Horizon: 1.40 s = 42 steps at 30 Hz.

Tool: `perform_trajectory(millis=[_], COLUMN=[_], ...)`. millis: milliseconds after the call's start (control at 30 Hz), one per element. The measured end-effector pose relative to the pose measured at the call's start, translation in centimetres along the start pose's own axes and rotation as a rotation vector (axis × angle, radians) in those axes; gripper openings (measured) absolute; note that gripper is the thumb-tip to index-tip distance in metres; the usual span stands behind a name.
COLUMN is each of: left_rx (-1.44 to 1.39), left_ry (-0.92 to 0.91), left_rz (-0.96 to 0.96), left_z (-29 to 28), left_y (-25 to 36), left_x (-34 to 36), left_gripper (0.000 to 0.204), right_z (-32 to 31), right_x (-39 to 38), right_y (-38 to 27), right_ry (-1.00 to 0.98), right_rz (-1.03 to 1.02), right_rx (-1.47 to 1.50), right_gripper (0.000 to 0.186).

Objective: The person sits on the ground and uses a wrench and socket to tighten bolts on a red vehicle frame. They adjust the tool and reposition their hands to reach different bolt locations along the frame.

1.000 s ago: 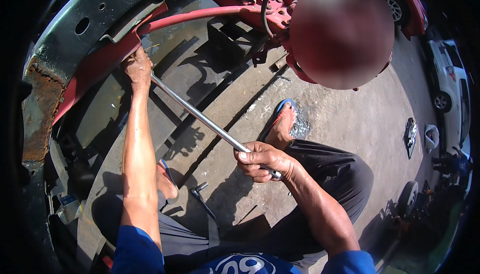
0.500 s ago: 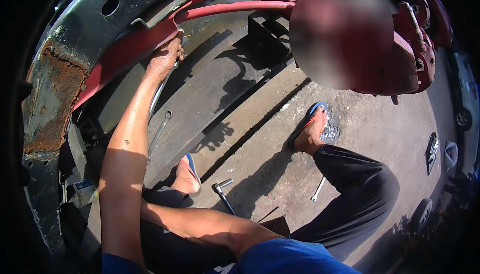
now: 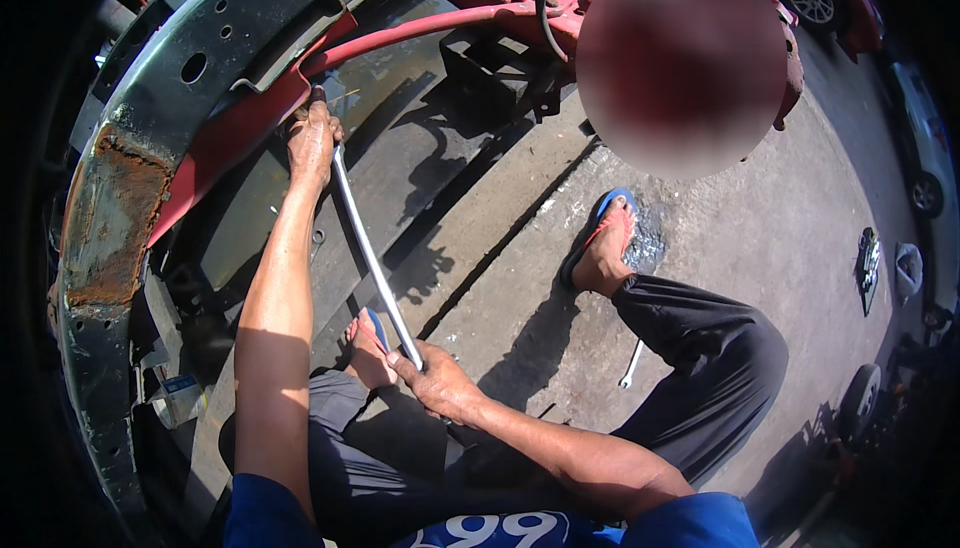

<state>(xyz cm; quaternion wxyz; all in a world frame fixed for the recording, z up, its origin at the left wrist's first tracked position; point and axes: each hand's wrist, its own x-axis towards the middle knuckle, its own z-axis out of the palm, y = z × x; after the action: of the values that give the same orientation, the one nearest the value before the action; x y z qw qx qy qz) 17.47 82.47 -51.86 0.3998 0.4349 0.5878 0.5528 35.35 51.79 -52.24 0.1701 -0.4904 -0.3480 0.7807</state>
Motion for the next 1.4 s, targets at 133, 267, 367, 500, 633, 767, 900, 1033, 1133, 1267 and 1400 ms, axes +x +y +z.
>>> perform_trajectory(millis=[133,267,367,500,633,767,900,1033,1133,1267,1400], left_rx=[0.182,0.105,0.084,0.036,0.131,-0.063,0.236,0.243,0.354,0.169,0.092], left_ry=[0.129,0.172,0.167,0.274,0.342,0.188,0.103,0.035,-0.068,-0.11,-0.185], left_rz=[-0.01,-0.006,0.042,0.105,0.095,0.101,0.201,0.314,0.405,0.119,0.106], left_z=[0.9,1.6,1.9,2.6,2.2,1.3,-0.9,-1.8,-2.3,-2.0,-1.8], left_y=[1.6,2.2,1.7,0.4,-0.7,-1.5,-1.8,-3.0,-2.6,-0.3,0.9], left_x=[-0.4,-1.0,-0.7,1.1,2.2,1.8,3.3,4.2,3.9,2.9,1.9], left_gripper=[0.029,0.028,0.031,0.024,0.02,0.032,0.041,0.043,0.042,0.045,0.044], right_z=[-8.0,-17.6,-23.8,-27.4,-23.5,-13.7,-8.8,-4.5,6.9,19.4,16.6], right_x=[-1.3,-1.4,0.7,3.0,-0.9,-3.6,-2.9,-2.6,0.3,9.4,9.8], right_y=[-3.2,-7.4,-10.2,-13.9,-14.5,-10.1,-5.5,-4.7,-4.2,-2.5,-0.3], right_ry=[0.115,0.32,0.639,0.69,0.061,-0.261,-0.121,-0.065,-0.092,-0.294,-0.406], right_rz=[-0.082,-0.247,-0.316,-0.44,-0.039,0.193,-0.084,0.024,0.138,0.063,0.104], right_rx=[-0.449,-0.86,-1.1,-1.202,-0.941,0.065,0.045,0.215,0.631,0.692,0.606], right_gripper=[0.058,0.046,0.035,0.042,0.049,0.041,0.044,0.04,0.035,0.032,0.035])
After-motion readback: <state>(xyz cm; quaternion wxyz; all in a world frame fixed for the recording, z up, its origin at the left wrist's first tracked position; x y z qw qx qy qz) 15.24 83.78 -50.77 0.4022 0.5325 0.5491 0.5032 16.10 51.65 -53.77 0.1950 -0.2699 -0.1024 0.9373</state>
